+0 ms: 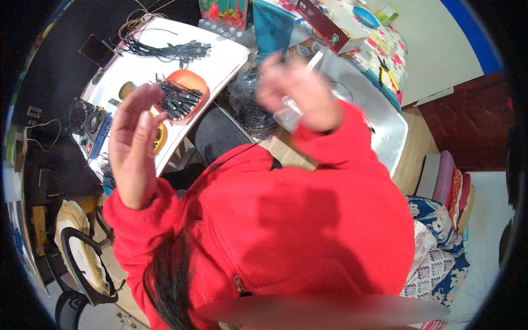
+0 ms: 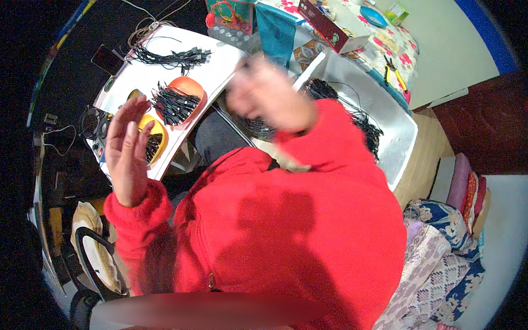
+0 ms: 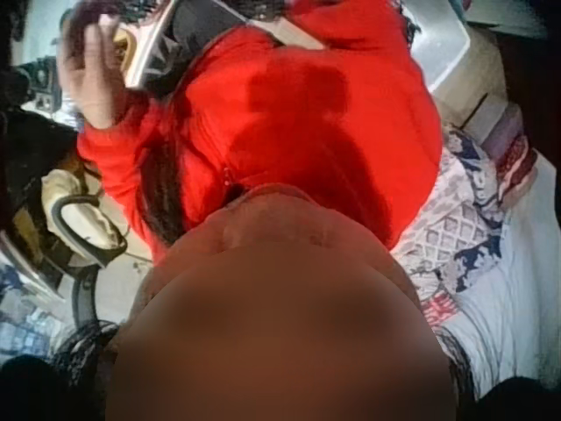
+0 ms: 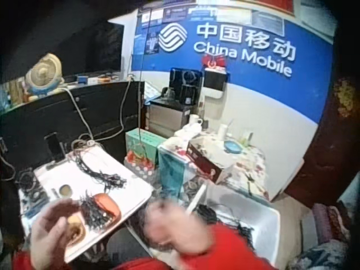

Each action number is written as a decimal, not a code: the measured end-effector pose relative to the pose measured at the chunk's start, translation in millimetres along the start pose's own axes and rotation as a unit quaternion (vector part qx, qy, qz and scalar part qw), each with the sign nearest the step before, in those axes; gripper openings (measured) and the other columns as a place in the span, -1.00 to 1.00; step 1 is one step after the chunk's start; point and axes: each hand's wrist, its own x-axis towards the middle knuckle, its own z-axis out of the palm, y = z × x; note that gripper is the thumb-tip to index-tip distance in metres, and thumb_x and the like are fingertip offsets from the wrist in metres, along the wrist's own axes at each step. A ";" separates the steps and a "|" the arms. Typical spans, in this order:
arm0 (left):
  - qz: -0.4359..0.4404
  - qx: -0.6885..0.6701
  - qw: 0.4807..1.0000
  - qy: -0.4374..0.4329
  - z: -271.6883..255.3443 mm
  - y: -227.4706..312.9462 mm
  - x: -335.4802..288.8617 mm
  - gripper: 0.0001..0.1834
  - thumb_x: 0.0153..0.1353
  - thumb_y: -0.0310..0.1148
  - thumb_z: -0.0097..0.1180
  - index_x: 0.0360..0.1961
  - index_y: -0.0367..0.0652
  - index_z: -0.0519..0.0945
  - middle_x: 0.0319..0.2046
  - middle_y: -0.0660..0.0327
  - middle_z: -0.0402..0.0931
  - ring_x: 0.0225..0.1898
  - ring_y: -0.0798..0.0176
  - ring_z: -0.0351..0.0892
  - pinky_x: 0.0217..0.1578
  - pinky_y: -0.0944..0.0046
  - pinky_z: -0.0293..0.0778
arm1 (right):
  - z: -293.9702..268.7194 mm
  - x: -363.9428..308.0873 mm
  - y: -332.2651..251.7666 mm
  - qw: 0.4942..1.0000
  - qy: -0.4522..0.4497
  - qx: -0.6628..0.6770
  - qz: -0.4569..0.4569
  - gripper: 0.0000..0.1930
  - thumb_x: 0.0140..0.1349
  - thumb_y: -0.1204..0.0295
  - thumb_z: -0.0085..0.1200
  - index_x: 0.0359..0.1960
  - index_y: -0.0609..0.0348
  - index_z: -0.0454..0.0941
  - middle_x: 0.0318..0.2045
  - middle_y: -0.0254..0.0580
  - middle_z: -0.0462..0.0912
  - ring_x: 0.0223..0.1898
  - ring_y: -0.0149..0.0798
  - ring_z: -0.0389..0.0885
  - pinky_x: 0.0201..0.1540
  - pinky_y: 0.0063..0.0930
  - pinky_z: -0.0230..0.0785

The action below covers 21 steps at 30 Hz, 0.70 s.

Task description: The person repeatedly picks small black components and wires from trays on a table, joins them by hand, and places the assembled units into a separate tray. The process is continuous and repetitive throughout the clip.

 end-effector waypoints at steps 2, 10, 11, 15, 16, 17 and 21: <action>-0.008 0.029 0.999 0.034 -27.7 -0.6 13.4 -0.59 0.32 -0.41 0.01 0.16 -0.31 0.37 0.12 0.06 0.41 0.14 0.22 0.42 0.05 0.29 0.40 | -57.5 -30.9 -46.2 0.971 0.080 -0.215 -0.065 -0.73 0.43 0.18 -0.21 -0.28 0.11 0.37 -0.58 -0.40 0.40 -0.58 -0.52 0.34 -0.56 -0.60 0.17; -0.121 0.046 0.976 0.176 -182.1 -25.4 106.7 -0.60 0.25 -0.44 0.06 0.11 -0.32 0.43 0.04 0.10 0.47 0.02 0.26 0.47 -0.03 0.34 0.37 | -153.7 -67.5 -5.9 0.809 0.153 -0.557 0.107 -0.77 0.38 0.30 -0.11 -0.21 0.26 0.34 -0.61 -0.06 0.46 -0.58 -0.11 0.49 -0.47 -0.27 0.31; -0.129 0.062 0.972 0.184 -198.0 -32.3 118.9 -0.60 0.24 -0.45 0.07 0.10 -0.31 0.44 0.02 0.11 0.48 0.00 0.24 0.47 -0.03 0.33 0.36 | -161.4 -63.1 18.3 0.782 0.155 -0.585 0.150 -0.78 0.36 0.31 -0.09 -0.24 0.25 0.33 -0.54 0.11 0.51 -0.49 0.08 0.54 -0.41 -0.09 0.33; -0.169 0.069 0.948 0.259 -246.9 -65.8 186.0 -0.64 0.19 -0.46 0.10 0.03 -0.28 0.49 -0.07 0.10 0.52 -0.06 0.18 0.47 -0.08 0.27 0.41 | -173.2 -38.6 117.5 0.688 0.139 -0.656 0.280 -0.72 0.30 0.24 -0.04 -0.26 0.26 0.37 -0.37 0.32 0.56 -0.27 0.34 0.52 -0.24 0.15 0.32; -0.181 0.076 0.939 0.283 -254.4 -76.9 205.9 -0.67 0.18 -0.47 0.10 0.00 -0.28 0.51 -0.09 0.10 0.52 -0.09 0.17 0.49 -0.10 0.25 0.44 | -173.1 -34.3 134.2 0.689 0.143 -0.641 0.307 -0.69 0.25 0.23 0.04 -0.21 0.25 0.38 -0.33 0.30 0.58 -0.24 0.35 0.52 -0.20 0.14 0.34; -0.179 0.105 0.930 0.302 -262.2 -88.7 225.6 -0.65 0.16 -0.47 0.11 0.00 -0.28 0.53 -0.10 0.10 0.53 -0.10 0.16 0.50 -0.11 0.23 0.46 | -174.0 -31.6 143.9 0.680 0.132 -0.654 0.306 -0.62 0.19 0.22 0.12 -0.11 0.24 0.38 -0.27 0.28 0.58 -0.21 0.34 0.52 -0.15 0.10 0.36; -0.135 0.378 0.855 0.327 -301.2 -131.9 303.8 -0.46 -0.02 -0.33 0.20 0.05 -0.30 0.52 -0.08 -0.05 0.57 -0.05 0.03 0.57 0.00 0.19 0.45 | -175.7 -7.7 155.2 0.756 0.169 -0.610 0.165 -0.62 0.17 0.31 0.14 -0.04 0.23 0.40 -0.23 0.17 0.60 -0.19 0.19 0.56 -0.14 -0.06 0.40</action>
